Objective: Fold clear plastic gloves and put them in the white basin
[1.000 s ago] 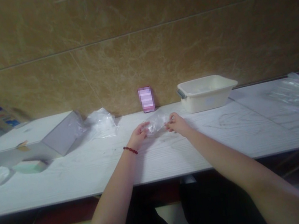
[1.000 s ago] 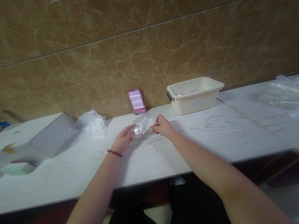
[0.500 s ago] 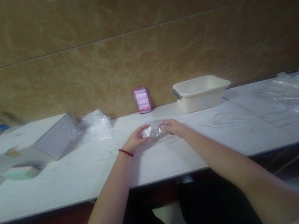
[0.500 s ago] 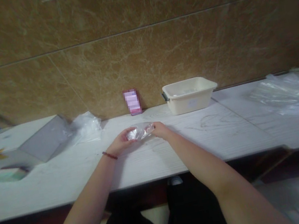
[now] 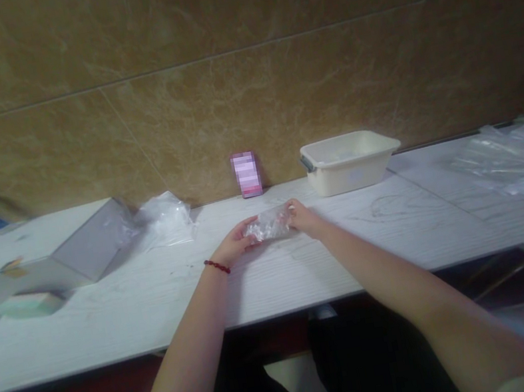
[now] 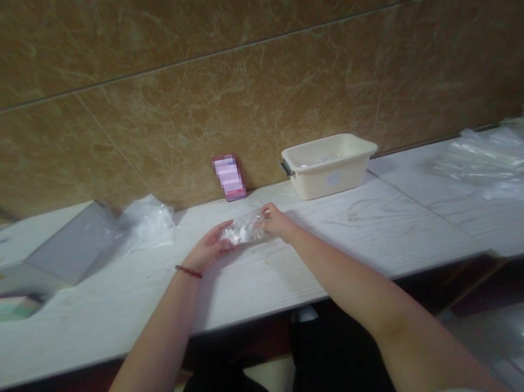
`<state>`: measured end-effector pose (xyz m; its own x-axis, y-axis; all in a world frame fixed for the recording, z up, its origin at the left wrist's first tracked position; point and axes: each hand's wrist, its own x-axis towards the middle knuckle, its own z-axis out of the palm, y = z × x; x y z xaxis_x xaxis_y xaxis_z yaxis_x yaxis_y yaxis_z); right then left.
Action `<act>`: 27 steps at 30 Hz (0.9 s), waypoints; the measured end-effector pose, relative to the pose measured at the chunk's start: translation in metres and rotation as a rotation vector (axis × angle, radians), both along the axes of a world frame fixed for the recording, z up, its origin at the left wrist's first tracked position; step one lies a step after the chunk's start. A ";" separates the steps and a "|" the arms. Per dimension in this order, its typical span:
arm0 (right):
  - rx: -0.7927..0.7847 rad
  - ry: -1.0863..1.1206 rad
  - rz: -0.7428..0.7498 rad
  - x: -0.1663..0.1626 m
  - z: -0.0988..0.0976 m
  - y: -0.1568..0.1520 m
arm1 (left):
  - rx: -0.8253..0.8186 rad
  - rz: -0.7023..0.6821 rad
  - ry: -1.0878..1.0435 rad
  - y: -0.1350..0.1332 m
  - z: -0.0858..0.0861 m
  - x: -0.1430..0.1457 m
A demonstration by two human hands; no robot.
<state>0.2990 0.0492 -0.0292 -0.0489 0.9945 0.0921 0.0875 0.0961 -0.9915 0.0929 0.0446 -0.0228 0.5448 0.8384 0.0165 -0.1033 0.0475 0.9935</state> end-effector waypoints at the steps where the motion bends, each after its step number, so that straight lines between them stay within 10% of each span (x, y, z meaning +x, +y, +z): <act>1: -0.017 0.028 0.002 0.000 0.001 -0.001 | -0.016 0.014 0.003 0.000 0.001 0.000; 8: 0.064 0.022 0.163 0.004 0.010 -0.005 | -0.074 0.104 -0.038 -0.001 0.008 0.000; 19: -0.084 0.015 0.008 0.009 0.014 0.000 | -0.106 0.156 0.016 0.001 0.008 0.001; 23: 0.217 -0.417 -0.316 0.013 0.024 -0.006 | -0.116 0.210 0.077 0.001 0.003 0.006; 27: 0.482 -0.710 -0.162 -0.003 0.026 -0.019 | -0.158 0.161 0.167 -0.003 0.000 0.013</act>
